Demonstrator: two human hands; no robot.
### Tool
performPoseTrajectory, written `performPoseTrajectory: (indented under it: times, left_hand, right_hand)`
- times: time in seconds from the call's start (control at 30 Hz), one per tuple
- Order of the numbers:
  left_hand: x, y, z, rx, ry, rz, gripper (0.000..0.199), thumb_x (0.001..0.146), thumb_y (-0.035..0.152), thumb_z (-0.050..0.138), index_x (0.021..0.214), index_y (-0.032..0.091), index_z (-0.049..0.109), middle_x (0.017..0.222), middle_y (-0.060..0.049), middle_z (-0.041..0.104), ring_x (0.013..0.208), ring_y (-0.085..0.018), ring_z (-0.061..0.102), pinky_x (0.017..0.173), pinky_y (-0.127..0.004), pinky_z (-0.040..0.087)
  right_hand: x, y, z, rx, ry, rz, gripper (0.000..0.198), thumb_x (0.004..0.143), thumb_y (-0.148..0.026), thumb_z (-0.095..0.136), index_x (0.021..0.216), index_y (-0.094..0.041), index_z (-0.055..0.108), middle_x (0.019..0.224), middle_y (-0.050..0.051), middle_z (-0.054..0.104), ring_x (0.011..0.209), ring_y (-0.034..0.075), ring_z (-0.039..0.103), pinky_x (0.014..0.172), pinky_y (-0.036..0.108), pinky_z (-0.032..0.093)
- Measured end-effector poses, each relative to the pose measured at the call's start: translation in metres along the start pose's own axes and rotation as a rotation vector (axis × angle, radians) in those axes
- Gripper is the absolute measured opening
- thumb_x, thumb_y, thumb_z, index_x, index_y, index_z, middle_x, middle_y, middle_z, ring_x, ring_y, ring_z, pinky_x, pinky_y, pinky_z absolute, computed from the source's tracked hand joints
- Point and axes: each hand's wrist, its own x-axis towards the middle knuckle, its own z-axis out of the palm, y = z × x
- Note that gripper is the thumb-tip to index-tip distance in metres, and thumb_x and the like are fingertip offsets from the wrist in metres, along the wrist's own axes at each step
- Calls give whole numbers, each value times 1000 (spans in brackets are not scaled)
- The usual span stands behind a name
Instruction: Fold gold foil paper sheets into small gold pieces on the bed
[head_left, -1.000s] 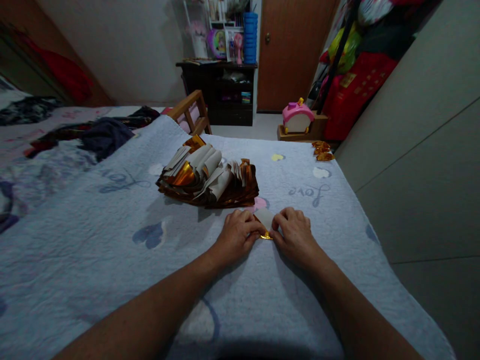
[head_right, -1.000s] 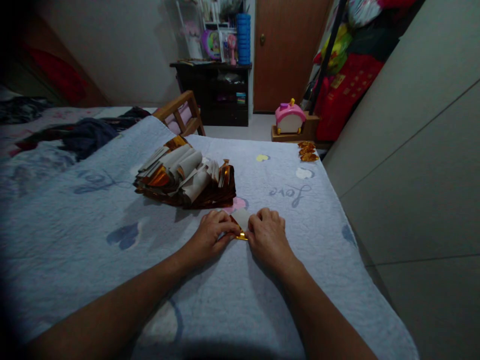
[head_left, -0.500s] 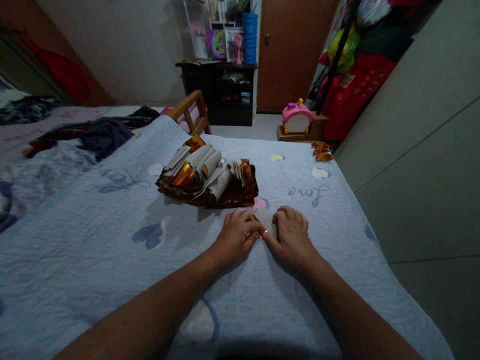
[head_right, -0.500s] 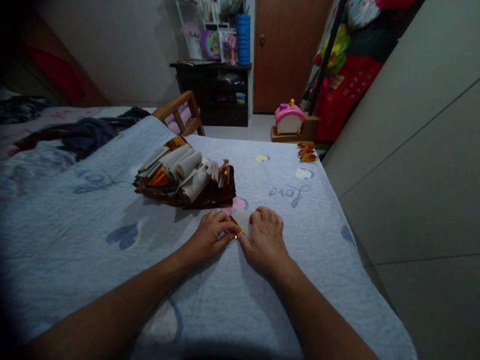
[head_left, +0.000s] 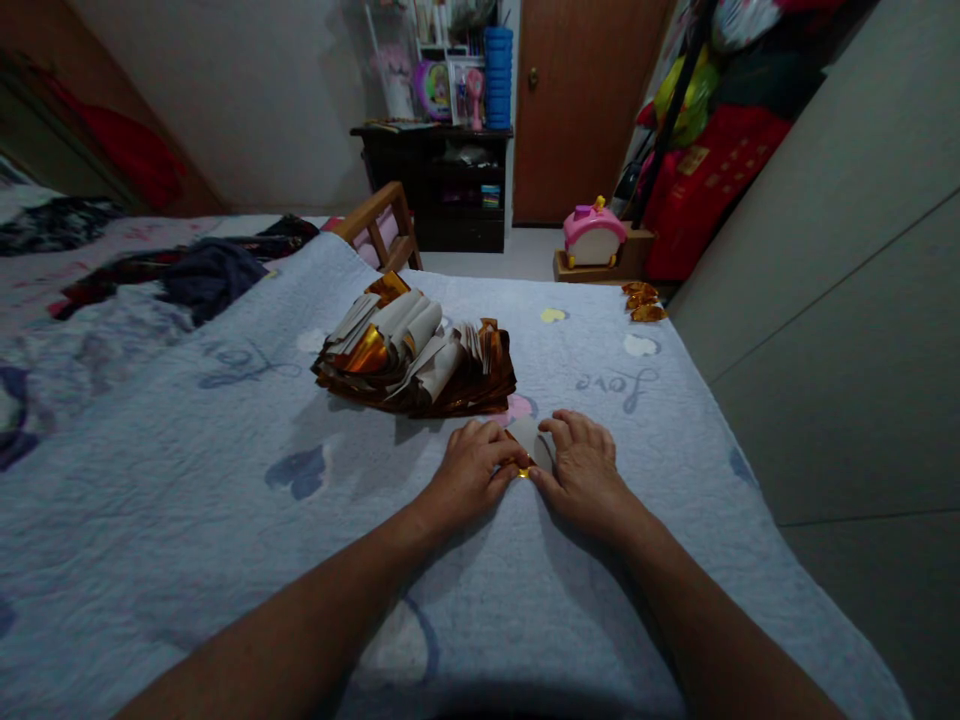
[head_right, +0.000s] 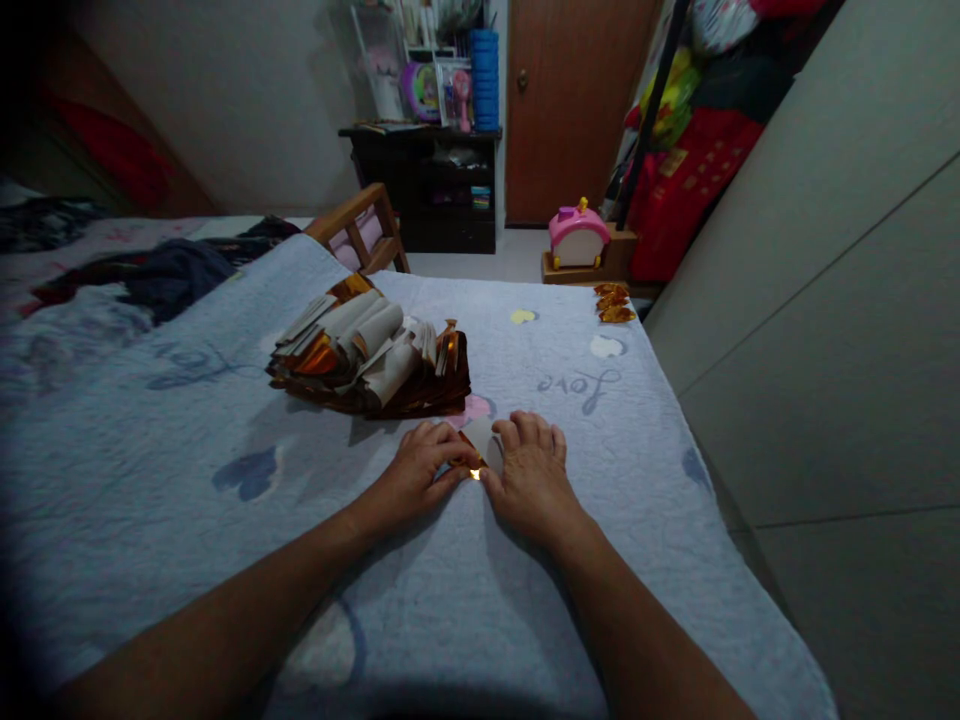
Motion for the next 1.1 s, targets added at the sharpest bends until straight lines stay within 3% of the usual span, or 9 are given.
performPoseTrajectory:
  times: [0.27, 0.47, 0.63, 0.73, 0.97, 1.1]
  left_hand:
    - [0, 2, -3, -10, -7, -3, 17, 91, 19, 66, 102, 27, 76, 107, -5, 66, 106, -25, 52, 93, -40, 38]
    - [-1, 0, -2, -25, 6, 18, 17, 90, 17, 65, 100, 25, 75, 104, -5, 66, 104, -25, 52, 91, -40, 38]
    - [-1, -2, -1, -62, 44, 56, 14, 89, 16, 64, 95, 24, 74, 100, -5, 65, 102, -24, 54, 91, -39, 38]
    - [-1, -2, 1, -59, 119, 20, 9, 86, 19, 67, 94, 20, 70, 100, -6, 62, 102, -25, 53, 90, -39, 41]
    - [-5, -5, 9, 43, 229, -28, 54, 83, 28, 70, 132, 18, 50, 130, -12, 55, 119, -32, 46, 102, -48, 38]
    - [-5, -7, 8, -26, 200, -9, 60, 81, 27, 73, 134, 20, 47, 125, -11, 55, 117, -31, 49, 102, -50, 40]
  right_hand:
    - [-1, 10, -3, 9, -80, -22, 62, 88, -30, 56, 149, -26, 42, 153, 15, 41, 143, 36, 33, 115, 60, 24]
    - [-1, 16, -5, 82, -48, -97, 63, 85, -19, 51, 147, -19, 41, 150, 16, 45, 140, 33, 36, 115, 58, 26]
    - [2, 10, -8, 190, 31, -119, 43, 93, -31, 49, 134, -19, 50, 135, 15, 56, 127, 30, 47, 109, 51, 35]
    - [4, 7, -5, 151, 62, -121, 49, 90, -36, 55, 135, -17, 49, 135, 17, 56, 127, 34, 46, 107, 52, 35]
    - [5, 8, 1, 112, 39, -109, 68, 85, -35, 60, 144, -10, 40, 142, 22, 51, 131, 37, 43, 109, 55, 33]
    - [4, 8, 0, 155, 61, -127, 68, 85, -34, 60, 146, -13, 38, 140, 21, 52, 129, 37, 44, 109, 56, 33]
